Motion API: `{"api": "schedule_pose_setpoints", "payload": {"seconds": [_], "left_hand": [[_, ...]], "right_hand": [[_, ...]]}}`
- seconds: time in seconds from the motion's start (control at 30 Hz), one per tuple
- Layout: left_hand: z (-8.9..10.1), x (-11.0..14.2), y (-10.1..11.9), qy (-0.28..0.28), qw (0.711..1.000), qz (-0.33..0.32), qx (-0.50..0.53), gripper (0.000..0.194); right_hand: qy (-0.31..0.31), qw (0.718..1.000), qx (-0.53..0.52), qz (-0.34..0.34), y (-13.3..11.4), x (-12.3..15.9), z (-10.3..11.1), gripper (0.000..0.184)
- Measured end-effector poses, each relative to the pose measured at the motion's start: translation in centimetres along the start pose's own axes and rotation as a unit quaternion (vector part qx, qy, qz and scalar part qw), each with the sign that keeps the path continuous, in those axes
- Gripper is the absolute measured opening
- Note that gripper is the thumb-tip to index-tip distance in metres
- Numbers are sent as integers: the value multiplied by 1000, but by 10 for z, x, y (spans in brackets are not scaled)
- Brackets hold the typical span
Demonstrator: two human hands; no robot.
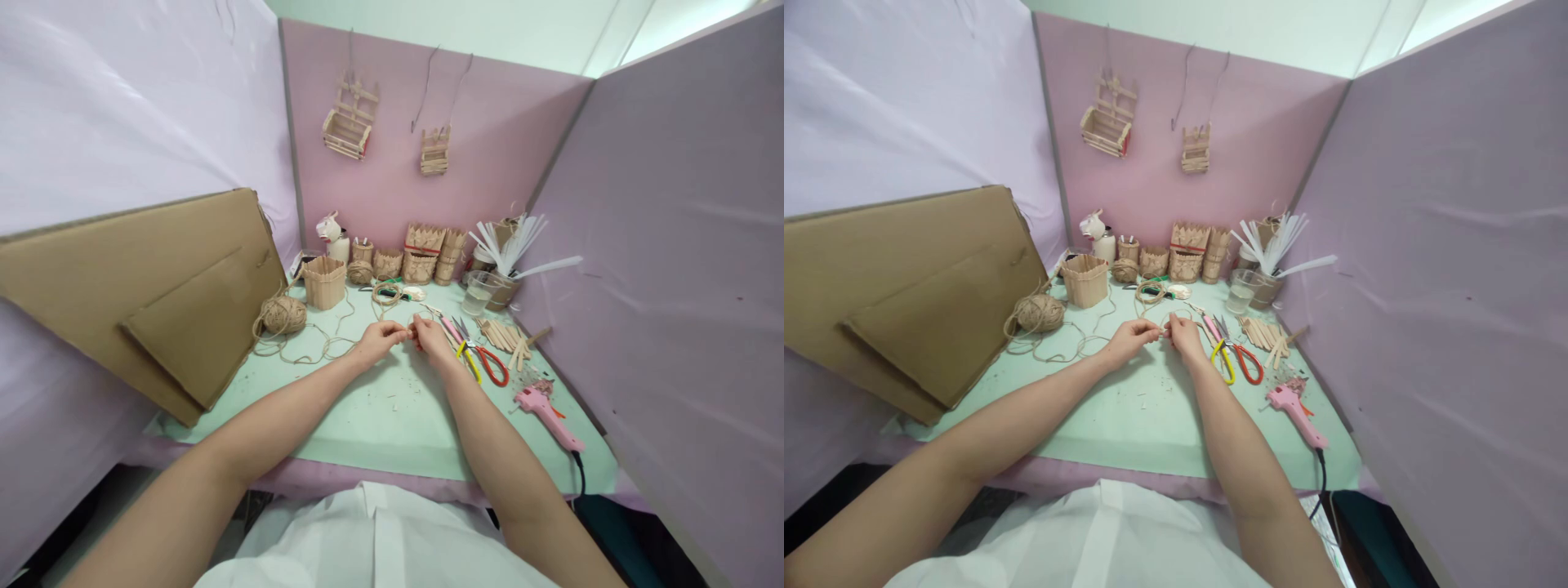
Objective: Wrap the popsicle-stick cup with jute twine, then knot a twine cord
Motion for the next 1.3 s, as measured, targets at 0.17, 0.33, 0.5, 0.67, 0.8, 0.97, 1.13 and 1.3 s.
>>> {"api": "schedule_pose_setpoints", "payload": {"seconds": [0.17,0.33,0.5,0.67,0.8,0.97,1.13,1.3], "left_hand": [[15,-6,-15,74,996,33,34,34],[21,-10,-26,103,991,53,63,35],[18,-9,-26,91,993,47,52,32],[16,-8,-21,87,995,38,37,32],[16,-7,-17,85,995,39,21,32],[16,-6,-14,85,996,22,-4,25],[16,-7,-12,84,996,3,-25,22],[17,-9,-12,87,995,-9,-42,23]], "right_hand": [[-4,973,131,191,-31,14,-11,20],[-74,930,176,316,-47,32,-27,26],[-77,901,235,357,-47,36,-27,27],[-71,892,259,364,-48,34,-25,16],[-59,890,264,368,-50,34,-24,11],[-57,893,261,362,-49,33,-24,11],[-54,921,193,332,-44,26,-23,8],[-63,973,43,217,-30,15,-21,10]]}}
Point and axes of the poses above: each hand's wrist, its own x-axis away from the middle knuckle, its own z-axis out of the back of the hand, y = z × x, the point moved 6 cm from there along -x, towards the middle knuckle, and after that the axes turned 6 degrees about -x, right-handed, at the moved point
